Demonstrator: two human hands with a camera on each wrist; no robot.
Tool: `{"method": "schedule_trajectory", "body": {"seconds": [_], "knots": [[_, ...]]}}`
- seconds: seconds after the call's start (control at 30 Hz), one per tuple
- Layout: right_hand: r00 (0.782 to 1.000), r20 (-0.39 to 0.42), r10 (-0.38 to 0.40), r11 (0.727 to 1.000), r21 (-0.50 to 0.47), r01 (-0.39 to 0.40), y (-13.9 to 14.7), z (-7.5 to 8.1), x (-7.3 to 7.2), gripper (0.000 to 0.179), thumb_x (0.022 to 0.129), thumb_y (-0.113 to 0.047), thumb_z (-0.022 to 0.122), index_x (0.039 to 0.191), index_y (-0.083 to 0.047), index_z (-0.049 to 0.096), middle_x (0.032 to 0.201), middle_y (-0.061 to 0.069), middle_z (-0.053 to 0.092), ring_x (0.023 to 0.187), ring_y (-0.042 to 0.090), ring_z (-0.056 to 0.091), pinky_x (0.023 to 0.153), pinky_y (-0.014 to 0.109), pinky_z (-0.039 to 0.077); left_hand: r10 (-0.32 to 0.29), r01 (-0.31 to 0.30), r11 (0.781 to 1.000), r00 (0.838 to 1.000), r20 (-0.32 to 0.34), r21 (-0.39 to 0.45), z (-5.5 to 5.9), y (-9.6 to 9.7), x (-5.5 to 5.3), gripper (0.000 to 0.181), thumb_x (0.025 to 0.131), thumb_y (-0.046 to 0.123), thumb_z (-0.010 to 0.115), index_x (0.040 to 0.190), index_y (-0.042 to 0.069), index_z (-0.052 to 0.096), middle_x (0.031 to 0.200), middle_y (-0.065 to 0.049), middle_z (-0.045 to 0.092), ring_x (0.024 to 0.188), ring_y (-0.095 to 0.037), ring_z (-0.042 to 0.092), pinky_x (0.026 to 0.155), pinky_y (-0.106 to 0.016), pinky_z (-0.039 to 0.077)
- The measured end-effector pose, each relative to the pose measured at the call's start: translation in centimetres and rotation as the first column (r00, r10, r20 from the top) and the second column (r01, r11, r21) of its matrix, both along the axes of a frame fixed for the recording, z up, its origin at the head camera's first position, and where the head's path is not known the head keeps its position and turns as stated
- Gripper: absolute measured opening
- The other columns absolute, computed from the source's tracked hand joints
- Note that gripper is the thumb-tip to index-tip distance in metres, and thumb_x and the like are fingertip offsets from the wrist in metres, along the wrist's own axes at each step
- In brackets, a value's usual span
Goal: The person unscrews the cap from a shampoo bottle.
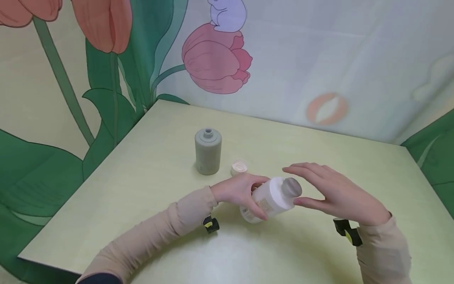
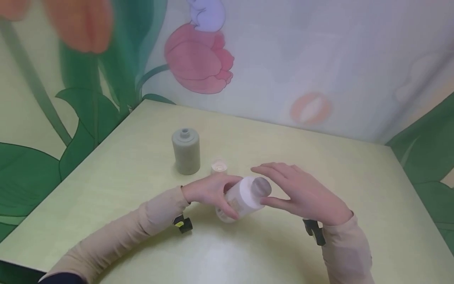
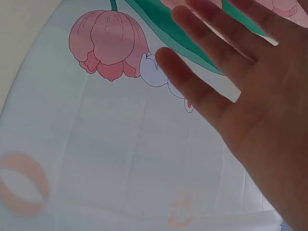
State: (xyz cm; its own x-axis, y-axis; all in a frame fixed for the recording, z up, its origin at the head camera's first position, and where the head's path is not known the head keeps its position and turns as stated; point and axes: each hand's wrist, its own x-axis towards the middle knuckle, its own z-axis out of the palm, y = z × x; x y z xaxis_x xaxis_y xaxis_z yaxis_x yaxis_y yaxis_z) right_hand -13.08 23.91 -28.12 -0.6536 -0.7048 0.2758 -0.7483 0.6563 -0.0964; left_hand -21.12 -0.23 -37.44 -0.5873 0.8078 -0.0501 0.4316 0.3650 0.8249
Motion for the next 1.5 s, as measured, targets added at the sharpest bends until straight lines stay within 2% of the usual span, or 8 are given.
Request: {"method": "schedule_trajectory", "body": {"seconds": [0.17,0.27,0.5,0.77,0.97,1.07,1.27,1.5], "knots": [[0.995,-0.030,-0.097,0.995,-0.001,0.097,0.0,-0.2,0.4,0.046,0.084,-0.030,0.075,0.124,-0.019,0.056,0.104,-0.014,0.061,0.090,0.003,0.058,0.083,0.033,0.046,-0.021,0.021,1.000,1.000,0.013,0.000,0.0,0.2,0.1,0.064,0.064,0.023,0.091,0.121,0.024,0.061,0.108,0.008,0.069,0.094,-0.004,0.063,0.085,-0.023,0.050],[0.995,-0.073,-0.072,0.997,-0.015,0.071,0.2,-0.2,0.4,0.034,0.083,-0.026,0.076,0.112,-0.021,0.060,0.093,-0.018,0.056,0.079,-0.001,0.051,0.075,0.028,0.045,-0.037,0.037,0.999,0.999,0.011,0.009,0.1,0.4,0.0,0.064,0.065,0.023,0.090,0.121,0.024,0.061,0.108,0.009,0.069,0.095,-0.005,0.063,0.085,-0.023,0.051],[0.989,-0.083,0.121,0.992,-0.031,-0.124,0.5,0.1,-0.3,0.037,0.098,-0.034,0.055,0.132,-0.019,0.055,0.121,-0.009,0.057,0.102,0.004,0.055,0.082,0.026,0.047,-0.019,0.019,1.000,1.000,0.019,-0.007,0.2,-0.3,0.0,0.067,0.065,0.024,0.090,0.124,0.024,0.060,0.110,0.009,0.068,0.097,-0.006,0.062,0.087,-0.024,0.050],[0.987,-0.160,-0.026,0.999,-0.027,0.022,-0.7,-0.2,0.3,0.041,0.087,-0.039,0.070,0.122,-0.019,0.061,0.099,-0.014,0.063,0.087,0.004,0.059,0.085,0.030,0.044,-0.011,0.011,1.000,1.000,0.001,-0.016,0.1,-1.0,0.2,0.067,0.065,0.023,0.090,0.124,0.026,0.060,0.108,0.011,0.069,0.097,-0.006,0.062,0.086,-0.025,0.050],[0.980,-0.190,0.065,0.998,0.013,-0.063,-1.9,-0.4,-0.2,0.030,0.088,-0.035,0.070,0.113,-0.020,0.063,0.102,-0.012,0.062,0.083,0.006,0.058,0.077,0.031,0.049,0.009,-0.009,1.000,1.000,0.017,-0.020,0.1,-1.6,0.2,0.065,0.065,0.025,0.090,0.123,0.027,0.060,0.107,0.011,0.068,0.097,-0.007,0.062,0.087,-0.027,0.050],[0.984,-0.138,0.110,0.994,0.016,-0.109,-1.9,-0.2,-0.3,0.046,0.081,-0.024,0.078,0.123,-0.020,0.060,0.117,-0.007,0.061,0.096,0.010,0.060,0.078,0.033,0.049,0.018,-0.018,1.000,0.999,0.027,-0.008,0.1,-1.8,0.2,0.065,0.065,0.024,0.090,0.122,0.027,0.061,0.106,0.011,0.068,0.097,-0.008,0.062,0.086,-0.027,0.050],[0.988,-0.149,0.023,0.999,0.026,-0.019,-1.9,-0.1,-0.1,0.046,0.087,-0.040,0.070,0.125,-0.018,0.057,0.112,-0.009,0.063,0.089,0.006,0.061,0.079,0.033,0.049,0.015,-0.016,1.000,1.000,0.012,0.013,0.1,-1.9,0.3,0.066,0.063,0.022,0.091,0.122,0.024,0.062,0.105,0.009,0.069,0.095,-0.006,0.063,0.086,-0.026,0.051],[0.989,-0.094,0.112,0.994,0.019,-0.110,-1.5,0.1,-0.1,0.050,0.078,-0.016,0.079,0.123,-0.016,0.058,0.117,-0.009,0.060,0.096,0.008,0.060,0.079,0.032,0.051,0.001,-0.001,1.000,1.000,0.017,0.011,0.2,-1.5,0.2,0.065,0.063,0.023,0.091,0.121,0.023,0.061,0.107,0.009,0.069,0.095,-0.006,0.063,0.086,-0.026,0.051]]}}
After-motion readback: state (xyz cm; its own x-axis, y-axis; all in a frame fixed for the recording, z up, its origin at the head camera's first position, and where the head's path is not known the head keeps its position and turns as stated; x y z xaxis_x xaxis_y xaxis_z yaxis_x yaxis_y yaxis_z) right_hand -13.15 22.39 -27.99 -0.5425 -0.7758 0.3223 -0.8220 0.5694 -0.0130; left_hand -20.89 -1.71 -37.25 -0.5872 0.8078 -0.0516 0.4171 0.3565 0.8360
